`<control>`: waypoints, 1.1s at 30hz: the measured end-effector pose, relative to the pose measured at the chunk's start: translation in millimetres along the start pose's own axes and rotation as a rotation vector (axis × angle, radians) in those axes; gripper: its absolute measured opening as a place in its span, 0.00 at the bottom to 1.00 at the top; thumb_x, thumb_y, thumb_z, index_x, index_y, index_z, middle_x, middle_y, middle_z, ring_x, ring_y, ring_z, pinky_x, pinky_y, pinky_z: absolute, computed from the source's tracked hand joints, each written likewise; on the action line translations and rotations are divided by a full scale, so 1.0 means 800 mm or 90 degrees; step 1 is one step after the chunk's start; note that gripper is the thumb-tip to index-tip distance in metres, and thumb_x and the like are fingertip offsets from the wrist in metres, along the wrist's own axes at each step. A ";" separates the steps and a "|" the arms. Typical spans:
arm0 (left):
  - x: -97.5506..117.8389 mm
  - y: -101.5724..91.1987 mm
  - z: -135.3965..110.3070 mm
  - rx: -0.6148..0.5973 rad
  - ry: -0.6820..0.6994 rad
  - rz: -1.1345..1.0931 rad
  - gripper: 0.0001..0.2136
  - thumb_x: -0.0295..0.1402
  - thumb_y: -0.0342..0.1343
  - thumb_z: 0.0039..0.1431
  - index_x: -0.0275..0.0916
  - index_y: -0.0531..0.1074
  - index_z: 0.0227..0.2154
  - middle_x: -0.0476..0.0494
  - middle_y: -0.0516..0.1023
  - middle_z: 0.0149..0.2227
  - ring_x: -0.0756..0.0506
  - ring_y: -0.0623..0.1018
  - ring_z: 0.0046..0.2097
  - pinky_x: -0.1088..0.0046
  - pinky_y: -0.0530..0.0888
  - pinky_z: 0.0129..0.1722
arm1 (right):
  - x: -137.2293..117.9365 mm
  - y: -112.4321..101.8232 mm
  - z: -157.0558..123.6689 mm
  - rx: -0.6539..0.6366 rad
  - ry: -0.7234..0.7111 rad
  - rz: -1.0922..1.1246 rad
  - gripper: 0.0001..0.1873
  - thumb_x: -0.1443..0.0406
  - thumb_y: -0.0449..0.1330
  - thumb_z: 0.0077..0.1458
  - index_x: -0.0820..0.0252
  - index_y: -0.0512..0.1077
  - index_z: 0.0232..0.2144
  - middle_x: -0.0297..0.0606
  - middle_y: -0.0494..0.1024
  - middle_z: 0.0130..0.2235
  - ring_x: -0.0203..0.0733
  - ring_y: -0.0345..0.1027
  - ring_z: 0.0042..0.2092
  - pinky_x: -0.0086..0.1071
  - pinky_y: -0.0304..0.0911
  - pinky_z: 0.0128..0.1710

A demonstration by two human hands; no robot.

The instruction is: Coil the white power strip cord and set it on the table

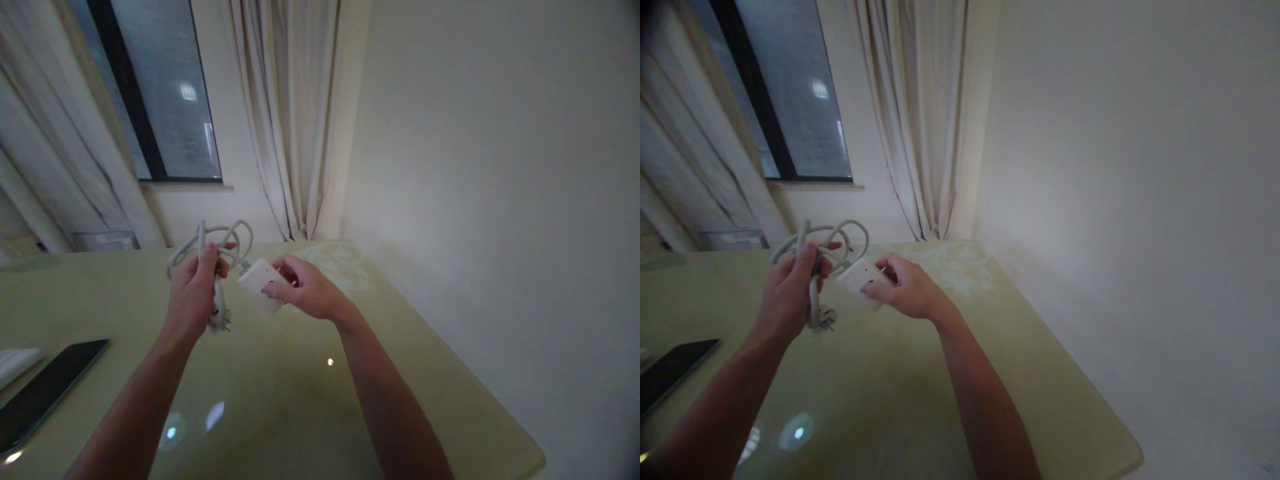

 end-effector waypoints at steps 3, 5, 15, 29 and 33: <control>0.018 0.002 0.004 -0.052 0.101 0.202 0.27 0.53 0.56 0.63 0.40 0.70 0.14 0.49 0.62 0.14 0.49 0.59 0.17 0.75 0.52 0.15 | -0.019 -0.046 -0.011 0.208 -0.047 0.001 0.19 0.55 0.65 0.60 0.55 0.71 0.51 0.33 0.76 0.38 0.36 0.68 0.34 0.28 0.65 0.32; 0.022 0.011 0.000 -0.086 0.135 0.230 0.27 0.53 0.58 0.61 0.41 0.71 0.12 0.48 0.64 0.13 0.48 0.60 0.16 0.74 0.53 0.16 | -0.031 -0.058 -0.020 0.265 -0.065 -0.022 0.18 0.53 0.63 0.63 0.54 0.73 0.50 0.33 0.76 0.37 0.35 0.67 0.33 0.28 0.64 0.32; 0.042 0.045 -0.034 -0.092 0.288 0.309 0.17 0.45 0.59 0.63 0.45 0.81 0.22 0.47 0.67 0.15 0.44 0.67 0.21 0.70 0.58 0.26 | -0.028 -0.044 -0.019 0.272 -0.021 -0.068 0.17 0.51 0.59 0.67 0.54 0.75 0.49 0.32 0.76 0.33 0.33 0.70 0.27 0.27 0.67 0.28; 0.050 0.062 -0.051 -0.179 0.436 0.514 0.22 0.50 0.50 0.68 0.42 0.77 0.27 0.39 0.78 0.24 0.42 0.74 0.26 0.68 0.61 0.29 | -0.032 -0.050 -0.030 0.420 -0.082 -0.059 0.15 0.52 0.57 0.69 0.53 0.74 0.47 0.39 0.76 0.44 0.32 0.69 0.29 0.23 0.67 0.22; 0.037 0.064 -0.043 -0.179 0.369 0.675 0.24 0.46 0.39 0.74 0.40 0.78 0.34 0.41 0.78 0.24 0.42 0.75 0.24 0.68 0.60 0.28 | -0.034 -0.039 -0.027 0.390 -0.082 -0.013 0.17 0.49 0.61 0.65 0.53 0.75 0.46 0.40 0.76 0.45 0.35 0.72 0.32 0.24 0.68 0.19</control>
Point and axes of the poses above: each hand's wrist, its own z-axis towards the middle knuckle, its own y-axis out of the palm, x = y × z, the point moved 10 cm from there along z, towards the middle knuckle
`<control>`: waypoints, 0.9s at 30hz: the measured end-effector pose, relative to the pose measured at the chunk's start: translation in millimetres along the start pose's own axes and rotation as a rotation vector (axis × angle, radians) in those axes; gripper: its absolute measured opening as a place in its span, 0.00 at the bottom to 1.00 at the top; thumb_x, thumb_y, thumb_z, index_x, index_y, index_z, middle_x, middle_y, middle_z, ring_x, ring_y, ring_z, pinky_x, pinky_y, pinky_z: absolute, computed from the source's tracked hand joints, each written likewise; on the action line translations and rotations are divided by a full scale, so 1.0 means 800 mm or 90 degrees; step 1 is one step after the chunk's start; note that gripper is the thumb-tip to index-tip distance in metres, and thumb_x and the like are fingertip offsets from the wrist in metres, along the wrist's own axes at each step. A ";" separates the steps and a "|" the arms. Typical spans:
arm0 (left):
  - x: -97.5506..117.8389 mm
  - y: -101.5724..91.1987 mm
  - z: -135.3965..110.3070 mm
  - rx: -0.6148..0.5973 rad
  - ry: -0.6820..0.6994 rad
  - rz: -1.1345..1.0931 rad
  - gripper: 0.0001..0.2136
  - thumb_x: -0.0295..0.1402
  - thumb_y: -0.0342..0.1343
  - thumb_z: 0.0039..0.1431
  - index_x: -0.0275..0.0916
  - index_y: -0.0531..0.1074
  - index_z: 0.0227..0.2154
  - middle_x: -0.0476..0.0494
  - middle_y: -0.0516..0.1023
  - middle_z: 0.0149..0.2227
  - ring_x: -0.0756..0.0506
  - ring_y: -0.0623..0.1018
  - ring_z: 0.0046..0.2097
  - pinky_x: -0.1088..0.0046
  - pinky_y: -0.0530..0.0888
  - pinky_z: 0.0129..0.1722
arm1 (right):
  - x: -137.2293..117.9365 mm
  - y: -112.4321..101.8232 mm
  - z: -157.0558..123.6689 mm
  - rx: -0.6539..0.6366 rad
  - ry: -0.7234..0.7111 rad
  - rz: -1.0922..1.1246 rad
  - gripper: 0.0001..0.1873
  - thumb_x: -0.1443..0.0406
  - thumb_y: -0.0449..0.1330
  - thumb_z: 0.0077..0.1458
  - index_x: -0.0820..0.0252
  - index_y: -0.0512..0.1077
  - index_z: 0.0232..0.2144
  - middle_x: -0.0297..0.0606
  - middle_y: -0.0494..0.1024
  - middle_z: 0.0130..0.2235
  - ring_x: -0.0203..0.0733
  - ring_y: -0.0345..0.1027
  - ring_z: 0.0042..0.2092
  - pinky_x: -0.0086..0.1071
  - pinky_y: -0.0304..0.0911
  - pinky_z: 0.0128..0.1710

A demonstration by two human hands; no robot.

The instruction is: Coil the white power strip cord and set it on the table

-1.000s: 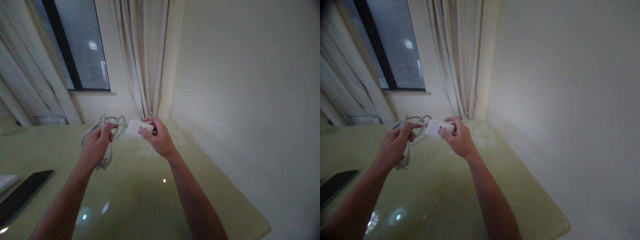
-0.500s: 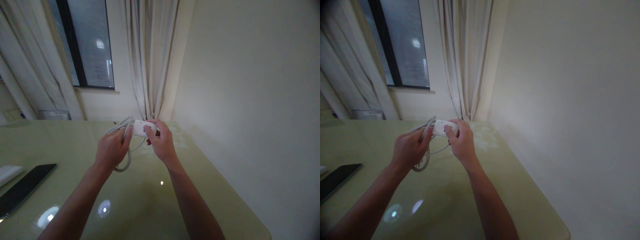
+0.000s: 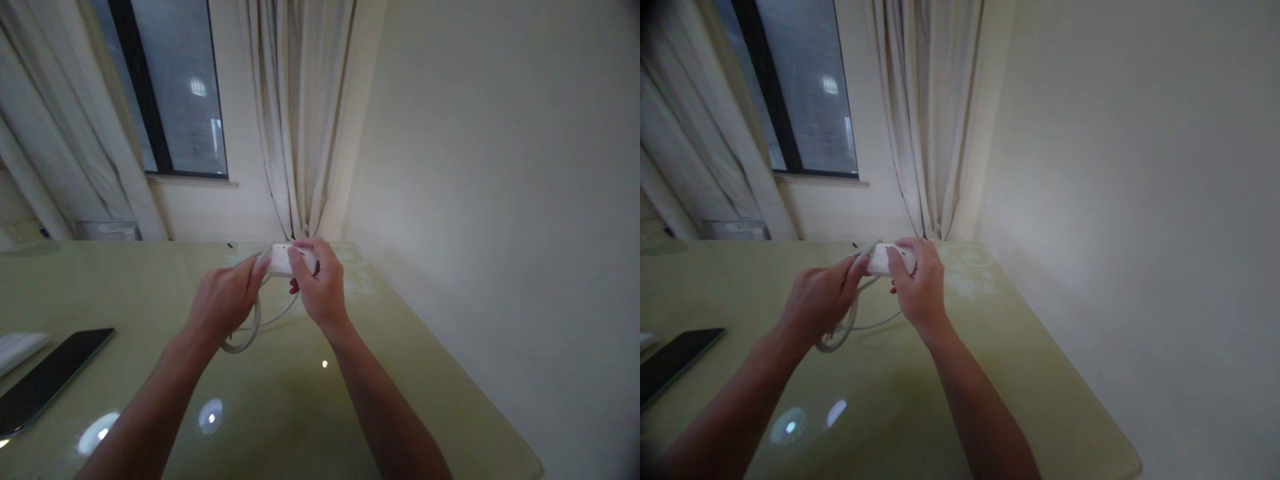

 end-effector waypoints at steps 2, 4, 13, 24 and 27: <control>-0.008 0.002 0.002 -0.018 -0.042 0.012 0.24 0.43 0.37 0.74 0.40 0.77 0.35 0.42 0.78 0.24 0.42 0.76 0.25 0.68 0.61 0.29 | 0.002 0.012 -0.002 -0.059 0.025 0.045 0.21 0.49 0.67 0.59 0.52 0.75 0.49 0.39 0.77 0.45 0.37 0.73 0.33 0.26 0.72 0.21; -0.016 0.001 0.005 -0.023 -0.076 -0.013 0.22 0.42 0.37 0.74 0.41 0.75 0.35 0.45 0.77 0.23 0.42 0.78 0.26 0.68 0.62 0.30 | 0.000 0.021 -0.005 -0.109 0.022 0.066 0.25 0.51 0.71 0.56 0.51 0.74 0.52 0.39 0.79 0.47 0.40 0.75 0.37 0.29 0.76 0.27; -0.043 -0.017 0.006 0.066 -0.150 -0.114 0.18 0.44 0.38 0.73 0.44 0.65 0.31 0.49 0.75 0.22 0.45 0.74 0.23 0.69 0.63 0.29 | -0.024 0.024 -0.007 -0.275 -0.065 -0.005 0.34 0.61 0.75 0.50 0.51 0.70 0.57 0.40 0.79 0.56 0.43 0.77 0.46 0.36 0.74 0.44; -0.024 -0.006 0.001 0.049 -0.054 -0.142 0.18 0.45 0.38 0.74 0.42 0.69 0.39 0.49 0.76 0.22 0.44 0.77 0.23 0.71 0.66 0.27 | -0.008 0.009 0.002 -0.258 -0.001 -0.013 0.32 0.56 0.76 0.48 0.52 0.72 0.53 0.39 0.81 0.51 0.41 0.77 0.40 0.33 0.72 0.37; -0.012 -0.005 -0.002 0.055 -0.010 -0.152 0.21 0.47 0.38 0.75 0.41 0.72 0.46 0.48 0.79 0.24 0.44 0.79 0.24 0.71 0.67 0.26 | 0.005 0.004 0.006 -0.223 0.027 -0.020 0.32 0.54 0.76 0.49 0.52 0.70 0.53 0.38 0.83 0.45 0.40 0.76 0.36 0.33 0.72 0.35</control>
Point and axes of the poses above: each hand's wrist, its own z-axis towards the middle knuckle, its own y-axis out of the palm, x = y × z, the point moved 10 cm from there along z, towards the middle knuckle
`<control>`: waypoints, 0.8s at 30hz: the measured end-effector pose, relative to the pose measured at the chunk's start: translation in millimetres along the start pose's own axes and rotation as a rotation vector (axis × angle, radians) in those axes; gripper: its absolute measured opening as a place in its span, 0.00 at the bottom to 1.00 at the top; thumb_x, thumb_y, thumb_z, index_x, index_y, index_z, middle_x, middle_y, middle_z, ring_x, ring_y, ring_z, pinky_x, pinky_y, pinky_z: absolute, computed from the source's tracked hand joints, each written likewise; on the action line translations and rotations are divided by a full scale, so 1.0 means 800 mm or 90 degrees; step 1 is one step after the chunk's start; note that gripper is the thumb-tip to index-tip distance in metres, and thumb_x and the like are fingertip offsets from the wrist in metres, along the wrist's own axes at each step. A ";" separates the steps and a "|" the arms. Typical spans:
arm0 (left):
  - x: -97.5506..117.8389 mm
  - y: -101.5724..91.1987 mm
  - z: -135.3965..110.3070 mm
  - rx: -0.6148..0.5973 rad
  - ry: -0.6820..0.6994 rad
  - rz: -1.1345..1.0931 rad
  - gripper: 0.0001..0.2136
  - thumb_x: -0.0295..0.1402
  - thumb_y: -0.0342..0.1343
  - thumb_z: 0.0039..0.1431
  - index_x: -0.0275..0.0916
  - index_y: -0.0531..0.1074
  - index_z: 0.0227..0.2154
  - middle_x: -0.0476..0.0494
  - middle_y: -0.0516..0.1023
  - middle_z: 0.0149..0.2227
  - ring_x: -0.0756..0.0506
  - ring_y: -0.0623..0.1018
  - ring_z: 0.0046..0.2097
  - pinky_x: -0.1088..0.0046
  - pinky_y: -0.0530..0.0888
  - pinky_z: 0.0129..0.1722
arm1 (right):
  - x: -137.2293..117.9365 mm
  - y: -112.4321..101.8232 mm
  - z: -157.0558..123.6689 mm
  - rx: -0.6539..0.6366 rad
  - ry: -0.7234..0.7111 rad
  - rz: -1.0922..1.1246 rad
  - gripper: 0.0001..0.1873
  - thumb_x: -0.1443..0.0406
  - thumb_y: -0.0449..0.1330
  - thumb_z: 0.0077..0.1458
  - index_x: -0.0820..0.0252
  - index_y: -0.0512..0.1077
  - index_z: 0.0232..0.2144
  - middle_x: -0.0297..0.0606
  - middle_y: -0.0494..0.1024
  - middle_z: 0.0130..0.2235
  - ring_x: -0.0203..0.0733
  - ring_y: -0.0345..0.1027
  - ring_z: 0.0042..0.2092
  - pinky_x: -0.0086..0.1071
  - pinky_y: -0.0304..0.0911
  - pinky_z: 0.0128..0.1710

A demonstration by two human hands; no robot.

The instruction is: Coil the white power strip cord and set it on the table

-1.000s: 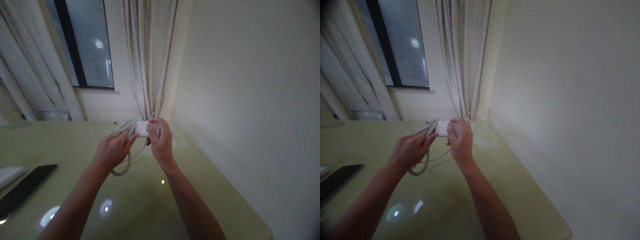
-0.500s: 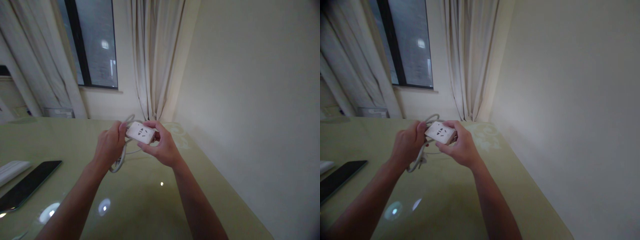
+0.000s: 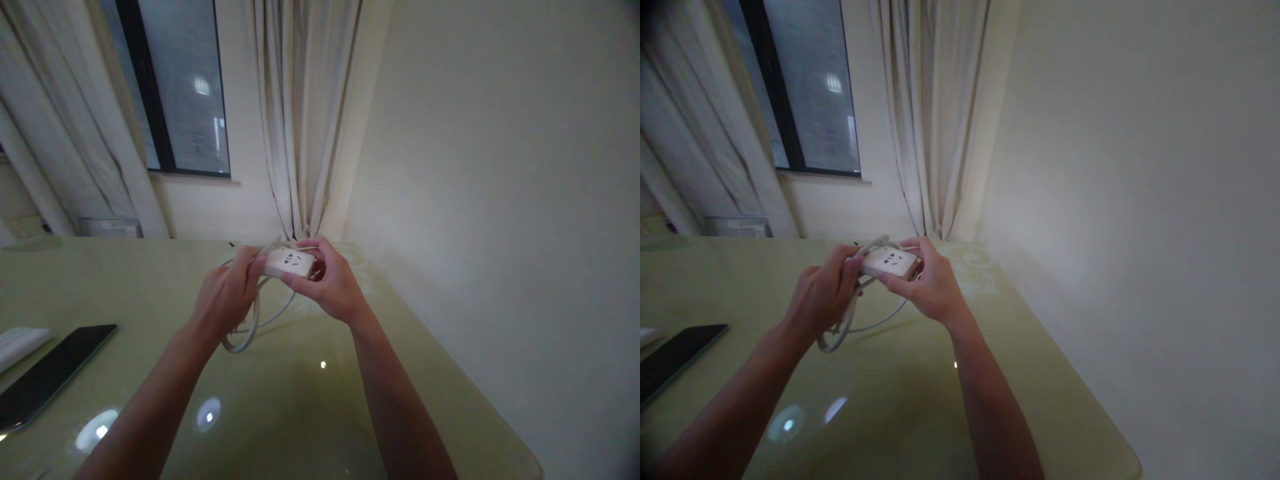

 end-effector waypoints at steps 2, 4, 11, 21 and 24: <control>0.008 0.001 -0.002 0.004 0.028 0.002 0.22 0.48 0.37 0.76 0.40 0.73 0.50 0.47 0.82 0.26 0.43 0.81 0.25 0.71 0.69 0.27 | 0.005 -0.005 0.001 0.030 0.004 -0.028 0.34 0.52 0.75 0.50 0.51 0.68 0.54 0.38 0.83 0.44 0.41 0.76 0.36 0.34 0.72 0.35; 0.015 0.002 -0.004 0.007 0.048 0.003 0.23 0.47 0.38 0.76 0.41 0.73 0.52 0.46 0.85 0.31 0.43 0.83 0.28 0.71 0.71 0.29 | 0.006 -0.008 0.002 0.044 -0.001 -0.055 0.35 0.50 0.74 0.51 0.51 0.68 0.56 0.38 0.83 0.43 0.42 0.77 0.37 0.34 0.73 0.35; 0.039 0.016 -0.008 -0.026 0.116 0.019 0.24 0.48 0.40 0.76 0.40 0.72 0.59 0.43 0.86 0.34 0.42 0.84 0.30 0.71 0.71 0.29 | -0.008 -0.008 0.002 0.103 -0.028 -0.163 0.35 0.51 0.74 0.51 0.52 0.67 0.57 0.40 0.85 0.44 0.47 0.79 0.39 0.39 0.72 0.40; 0.029 -0.023 -0.012 0.116 0.045 -0.118 0.14 0.41 0.46 0.75 0.40 0.76 0.45 0.47 0.84 0.32 0.48 0.83 0.31 0.74 0.75 0.34 | 0.042 -0.001 0.008 0.182 0.038 0.014 0.34 0.55 0.73 0.50 0.53 0.71 0.57 0.37 0.82 0.42 0.40 0.72 0.36 0.33 0.68 0.35; -0.001 -0.031 0.000 0.152 -0.035 -0.115 0.14 0.42 0.51 0.72 0.39 0.75 0.48 0.41 0.85 0.42 0.44 0.83 0.41 0.67 0.77 0.45 | 0.057 -0.001 0.014 0.185 0.056 0.114 0.33 0.54 0.75 0.48 0.55 0.72 0.54 0.38 0.81 0.44 0.40 0.72 0.39 0.33 0.70 0.37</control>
Point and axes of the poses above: each hand's wrist, its own z-axis towards the middle knuckle, its own y-axis out of the palm, x = y × z, the point moved 10 cm from there along z, towards the middle knuckle
